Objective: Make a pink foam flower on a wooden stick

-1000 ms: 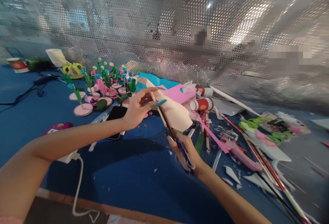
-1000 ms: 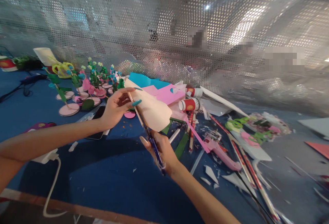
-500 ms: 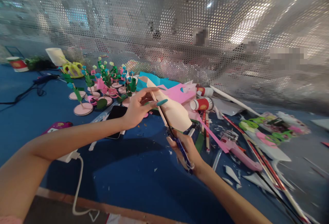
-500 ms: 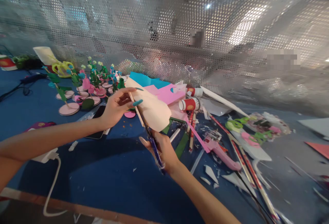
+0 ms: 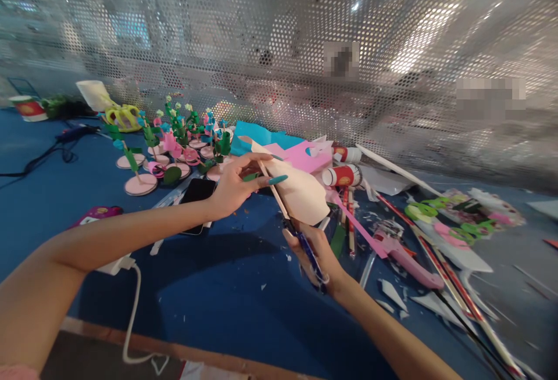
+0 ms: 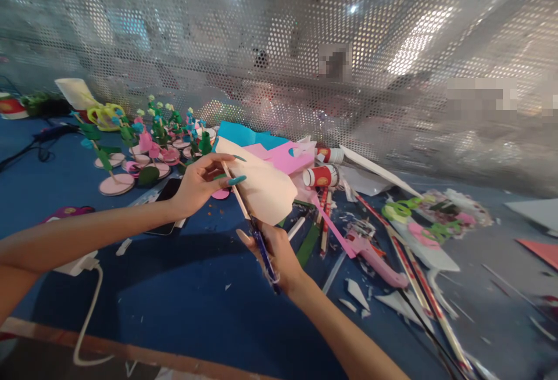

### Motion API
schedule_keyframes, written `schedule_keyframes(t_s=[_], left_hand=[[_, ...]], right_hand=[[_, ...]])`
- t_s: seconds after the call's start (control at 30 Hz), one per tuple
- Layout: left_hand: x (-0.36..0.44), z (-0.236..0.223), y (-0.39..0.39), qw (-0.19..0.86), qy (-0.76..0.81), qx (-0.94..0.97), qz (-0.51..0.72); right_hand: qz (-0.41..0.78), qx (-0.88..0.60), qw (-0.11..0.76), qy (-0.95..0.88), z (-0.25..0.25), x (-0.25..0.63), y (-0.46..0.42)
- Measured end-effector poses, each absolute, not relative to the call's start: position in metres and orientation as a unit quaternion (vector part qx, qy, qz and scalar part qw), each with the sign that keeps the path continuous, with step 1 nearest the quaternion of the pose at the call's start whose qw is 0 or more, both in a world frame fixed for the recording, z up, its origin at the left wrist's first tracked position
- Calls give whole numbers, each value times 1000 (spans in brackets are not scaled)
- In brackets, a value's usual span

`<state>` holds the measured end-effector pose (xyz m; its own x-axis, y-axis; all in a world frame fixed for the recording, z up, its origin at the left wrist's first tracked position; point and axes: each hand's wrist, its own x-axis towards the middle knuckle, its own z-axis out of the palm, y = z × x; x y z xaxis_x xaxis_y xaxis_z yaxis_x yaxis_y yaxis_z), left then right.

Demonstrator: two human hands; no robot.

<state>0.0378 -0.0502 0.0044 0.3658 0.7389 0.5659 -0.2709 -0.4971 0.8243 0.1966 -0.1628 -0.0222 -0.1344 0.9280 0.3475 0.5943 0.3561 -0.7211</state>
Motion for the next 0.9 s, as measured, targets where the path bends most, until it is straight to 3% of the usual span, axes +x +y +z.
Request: schedule_keyframes(t_s=[0.4, 0.6, 0.9], left_hand=[[37, -1, -41, 469, 152, 685, 536], [35, -1, -36, 441, 177, 702, 531], [37, -3, -41, 458, 180, 699, 518]], right_hand=[[180, -543, 375, -729, -22, 201, -162], [220, -534, 363, -731, -22, 202, -162], [223, -532, 423, -699, -26, 198, -163]])
